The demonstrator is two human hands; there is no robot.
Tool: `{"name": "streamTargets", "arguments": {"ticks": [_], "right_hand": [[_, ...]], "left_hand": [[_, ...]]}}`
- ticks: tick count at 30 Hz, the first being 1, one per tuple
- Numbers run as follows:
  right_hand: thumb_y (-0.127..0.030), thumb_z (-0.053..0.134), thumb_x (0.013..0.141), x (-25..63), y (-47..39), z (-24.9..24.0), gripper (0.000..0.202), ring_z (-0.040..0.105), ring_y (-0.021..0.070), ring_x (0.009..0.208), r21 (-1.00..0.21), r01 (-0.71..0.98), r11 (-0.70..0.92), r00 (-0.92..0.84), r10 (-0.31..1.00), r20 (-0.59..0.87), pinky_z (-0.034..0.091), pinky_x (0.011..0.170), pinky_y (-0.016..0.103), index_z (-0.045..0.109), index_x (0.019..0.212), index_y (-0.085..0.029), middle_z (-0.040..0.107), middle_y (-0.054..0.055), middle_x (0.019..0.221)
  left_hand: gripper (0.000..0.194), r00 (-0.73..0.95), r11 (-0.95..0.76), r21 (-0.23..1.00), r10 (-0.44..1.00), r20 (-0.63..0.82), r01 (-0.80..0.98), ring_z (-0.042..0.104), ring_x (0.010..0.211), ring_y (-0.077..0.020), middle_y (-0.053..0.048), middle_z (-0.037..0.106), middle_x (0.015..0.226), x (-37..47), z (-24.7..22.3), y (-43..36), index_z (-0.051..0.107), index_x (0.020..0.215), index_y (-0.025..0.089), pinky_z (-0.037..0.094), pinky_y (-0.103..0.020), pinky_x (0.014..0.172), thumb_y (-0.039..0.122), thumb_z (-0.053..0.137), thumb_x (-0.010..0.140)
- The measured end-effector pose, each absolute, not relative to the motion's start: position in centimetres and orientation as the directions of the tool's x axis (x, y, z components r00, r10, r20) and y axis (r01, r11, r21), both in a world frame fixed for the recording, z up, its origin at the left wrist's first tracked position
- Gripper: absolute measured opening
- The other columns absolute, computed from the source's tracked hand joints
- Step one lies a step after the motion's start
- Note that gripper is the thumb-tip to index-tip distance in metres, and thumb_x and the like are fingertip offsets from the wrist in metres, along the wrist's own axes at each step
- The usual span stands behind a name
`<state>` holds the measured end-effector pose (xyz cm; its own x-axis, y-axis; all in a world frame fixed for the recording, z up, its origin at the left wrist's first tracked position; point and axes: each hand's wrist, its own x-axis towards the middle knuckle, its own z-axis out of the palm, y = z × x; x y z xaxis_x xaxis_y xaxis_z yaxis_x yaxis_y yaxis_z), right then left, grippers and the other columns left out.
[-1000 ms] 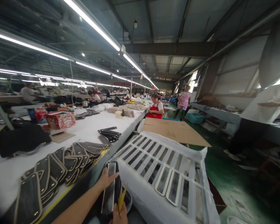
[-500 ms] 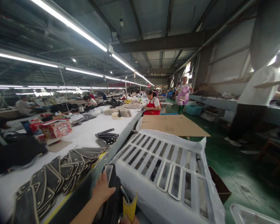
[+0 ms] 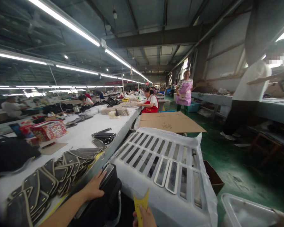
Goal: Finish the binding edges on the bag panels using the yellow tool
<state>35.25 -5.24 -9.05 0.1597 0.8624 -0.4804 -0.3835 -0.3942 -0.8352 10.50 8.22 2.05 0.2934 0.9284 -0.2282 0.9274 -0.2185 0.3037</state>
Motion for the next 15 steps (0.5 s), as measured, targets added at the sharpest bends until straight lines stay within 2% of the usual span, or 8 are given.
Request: {"name": "streamTargets", "arguments": {"ticks": [3, 7, 10, 13, 15], "right_hand": [[-0.065, 0.064, 0.055, 36.4, -5.6, -7.6, 0.058, 0.057, 0.0168, 0.051, -0.822, -0.392, -0.413, 0.096, 0.87, -0.483, 0.039, 0.045, 0.027, 0.051, 0.088, -0.018, 0.063, 0.007, 0.078], [-0.053, 0.068, 0.064, 38.3, -5.6, -4.6, 0.049, 0.061, 0.0184, 0.066, -0.9, -0.284, -0.331, -0.072, 0.943, -0.324, 0.044, 0.056, 0.028, 0.058, 0.095, -0.016, 0.064, 0.008, 0.082], [-0.047, 0.069, 0.068, 39.9, -5.2, -2.1, 0.04, 0.06, 0.0167, 0.061, -0.927, -0.182, -0.329, -0.174, 0.938, -0.299, 0.044, 0.055, 0.027, 0.06, 0.092, -0.016, 0.064, 0.006, 0.075], [-0.043, 0.07, 0.069, 41.2, -4.3, 0.1, 0.036, 0.057, 0.0145, 0.053, -0.939, -0.07, -0.336, -0.208, 0.926, -0.316, 0.044, 0.05, 0.026, 0.058, 0.089, -0.016, 0.062, 0.005, 0.075], [-0.045, 0.062, 0.076, 41.6, -3.4, 1.2, 0.032, 0.055, 0.013, 0.05, -0.947, 0.127, -0.295, -0.166, 0.935, -0.314, 0.044, 0.048, 0.025, 0.054, 0.089, -0.017, 0.059, 0.002, 0.072]], "left_hand": [[0.103, 0.447, -0.352, 0.345, 0.86, -0.248, 0.87, 0.02, 0.142, -0.0269, -0.012, 0.007, 0.158, 10.6, 2.2, 6.4, 0.026, 0.147, 0.012, 0.019, -0.031, 0.114, 0.015, 0.058, 0.05], [0.107, 0.607, -0.495, 0.379, 0.744, -0.281, 0.782, 0.015, 0.144, -0.0249, -0.005, 0.007, 0.158, 11.8, 2.3, 4.4, 0.018, 0.149, 0.017, 0.014, -0.033, 0.117, 0.017, 0.055, 0.049], [0.111, 0.654, -0.538, 0.397, 0.708, -0.267, 0.744, 0.014, 0.144, -0.024, -0.006, 0.01, 0.158, 13.0, 1.9, 4.3, 0.011, 0.15, 0.013, 0.012, -0.032, 0.118, 0.017, 0.054, 0.048], [0.111, 0.652, -0.535, 0.404, 0.716, -0.249, 0.742, 0.016, 0.143, -0.025, -0.009, 0.012, 0.157, 14.1, 1.3, 4.9, 0.011, 0.149, 0.009, 0.013, -0.032, 0.117, 0.017, 0.054, 0.047], [0.112, 0.64, -0.523, 0.404, 0.725, -0.252, 0.751, 0.016, 0.143, -0.0251, -0.01, 0.013, 0.157, 14.5, 1.1, 5.3, 0.012, 0.149, 0.007, 0.014, -0.032, 0.117, 0.017, 0.053, 0.046]]}}
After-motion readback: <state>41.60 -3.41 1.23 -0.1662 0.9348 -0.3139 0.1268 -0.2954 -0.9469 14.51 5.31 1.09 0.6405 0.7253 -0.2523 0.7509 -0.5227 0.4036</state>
